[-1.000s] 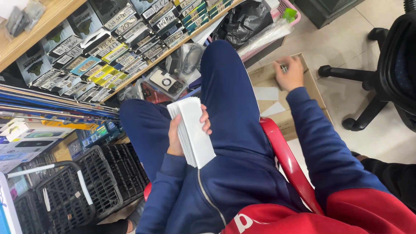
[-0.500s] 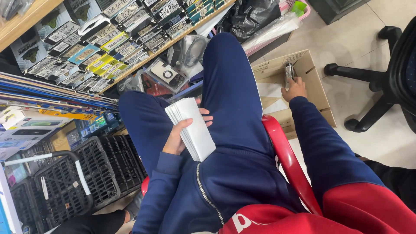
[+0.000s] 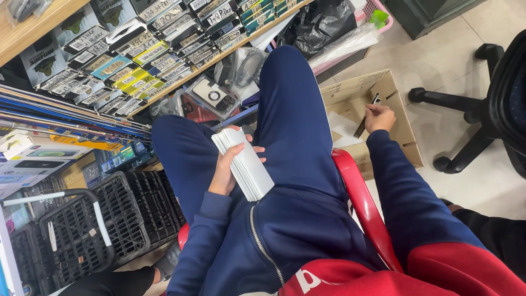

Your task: Unboxing and inspecting mobile phone screen protectors and accessories from a shipping box

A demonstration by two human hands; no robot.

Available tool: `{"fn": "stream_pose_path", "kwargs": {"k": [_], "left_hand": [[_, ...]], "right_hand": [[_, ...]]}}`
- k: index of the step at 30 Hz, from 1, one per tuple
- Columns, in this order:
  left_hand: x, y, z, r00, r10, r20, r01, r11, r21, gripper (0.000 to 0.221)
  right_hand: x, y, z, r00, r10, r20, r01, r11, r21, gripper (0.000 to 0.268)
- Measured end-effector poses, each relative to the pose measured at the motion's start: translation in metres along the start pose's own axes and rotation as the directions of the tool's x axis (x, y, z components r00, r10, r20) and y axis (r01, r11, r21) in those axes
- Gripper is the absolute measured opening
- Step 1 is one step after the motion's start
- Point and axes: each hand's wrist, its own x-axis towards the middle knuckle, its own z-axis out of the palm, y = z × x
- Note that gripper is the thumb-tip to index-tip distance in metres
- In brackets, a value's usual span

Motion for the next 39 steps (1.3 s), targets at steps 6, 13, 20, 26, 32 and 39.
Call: {"fn": "stream_pose_path", "kwargs": {"k": [6,13,20,26,32,39], "left_hand": [[-0.005,0.012,0.017,0.992,-0.042,-0.116,0.034,0.997,-0.064,0.082],[-0.009,0.018,0.015,0.992,-0.008,-0.129,-0.007,0.993,-0.114,0.077],[-0.021,0.041,0.032,0.964,-0.021,-0.265,-0.043,0.972,-0.231,0.069],[0.004,0.017,-0.013,0.944,-0.078,-0.320,0.044,0.993,-0.112,0.091],[-0.015,0.051,0.015,0.947,-0.118,-0.297,0.109,0.993,-0.047,0.095],[0.003,0.036,-0.024,0.926,-0.035,-0.375,-0.035,0.983,-0.178,0.091]], "right_hand": [[-0.038,-0.113,-0.077,0.942,-0.322,-0.099,0.316,0.946,-0.068,0.013],[-0.172,-0.328,-0.196,0.735,-0.658,-0.161,0.678,0.709,0.196,0.030],[-0.275,-0.383,-0.170,0.265,-0.964,0.003,0.944,0.260,0.204,0.019],[-0.317,-0.378,-0.137,0.019,-0.994,0.108,0.919,0.060,0.389,0.019],[-0.307,-0.407,-0.159,-0.087,-0.949,0.303,0.823,0.103,0.558,0.055],[-0.255,-0.405,-0.141,0.129,-0.718,0.684,0.916,0.350,0.195,0.108]]}}
